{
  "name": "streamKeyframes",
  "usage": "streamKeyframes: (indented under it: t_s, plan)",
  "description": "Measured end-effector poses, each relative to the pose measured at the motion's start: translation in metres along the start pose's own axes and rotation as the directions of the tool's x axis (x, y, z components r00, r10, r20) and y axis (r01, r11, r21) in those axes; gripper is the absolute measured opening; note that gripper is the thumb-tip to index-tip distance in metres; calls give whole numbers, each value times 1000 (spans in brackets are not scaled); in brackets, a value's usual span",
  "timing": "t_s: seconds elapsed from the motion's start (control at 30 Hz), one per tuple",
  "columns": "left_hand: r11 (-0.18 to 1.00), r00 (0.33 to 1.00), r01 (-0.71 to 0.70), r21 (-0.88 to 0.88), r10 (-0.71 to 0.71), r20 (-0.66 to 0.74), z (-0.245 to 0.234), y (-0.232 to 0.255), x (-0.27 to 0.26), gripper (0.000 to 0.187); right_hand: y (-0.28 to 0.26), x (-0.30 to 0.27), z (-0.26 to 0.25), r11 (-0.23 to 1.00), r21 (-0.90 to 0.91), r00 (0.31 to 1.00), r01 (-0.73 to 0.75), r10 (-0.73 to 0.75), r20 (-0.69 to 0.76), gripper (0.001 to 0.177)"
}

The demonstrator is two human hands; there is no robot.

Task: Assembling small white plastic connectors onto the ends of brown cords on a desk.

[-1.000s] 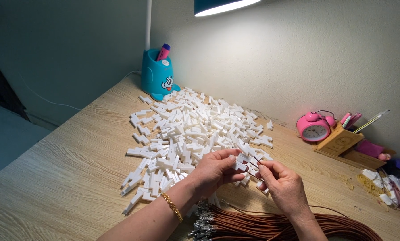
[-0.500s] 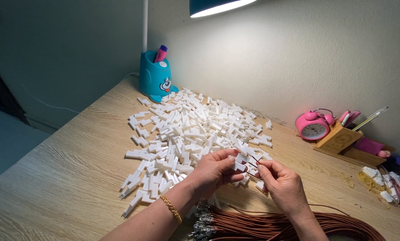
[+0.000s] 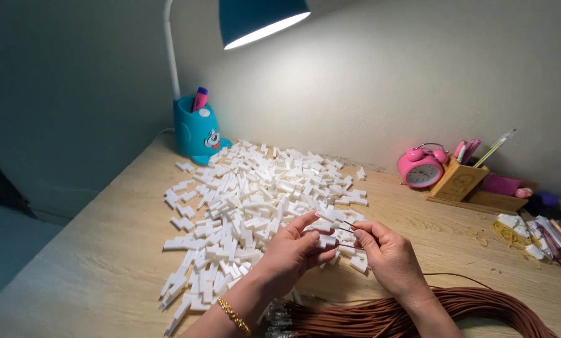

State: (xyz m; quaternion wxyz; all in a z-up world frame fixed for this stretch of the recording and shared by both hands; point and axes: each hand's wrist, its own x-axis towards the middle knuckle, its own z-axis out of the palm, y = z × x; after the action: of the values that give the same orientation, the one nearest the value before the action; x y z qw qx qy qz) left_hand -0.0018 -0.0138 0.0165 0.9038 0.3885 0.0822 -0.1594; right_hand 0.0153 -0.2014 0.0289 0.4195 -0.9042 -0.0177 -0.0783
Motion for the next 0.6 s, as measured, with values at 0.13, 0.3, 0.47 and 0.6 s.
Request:
streamKeyframes:
  t_s: [0.13,0.3,0.47,0.6]
  plan:
    - [998,999,-3,66,1,35,20,7,11,56,5,11,-20,991,105,996,-83,86,-24,18]
    - [978,999,-15,208,5,47,57,24,36,53,30,38,-44,982,188,988,17,13,-154,17]
    - [964,998,-49,260,37,48,80,21,76,48,40,67,-75,985,172,976,20,18,-217,20]
    - [943,998,-54,328,63,-17,83,14,110,45,53,87,-91,988,148,977,-45,75,-202,19]
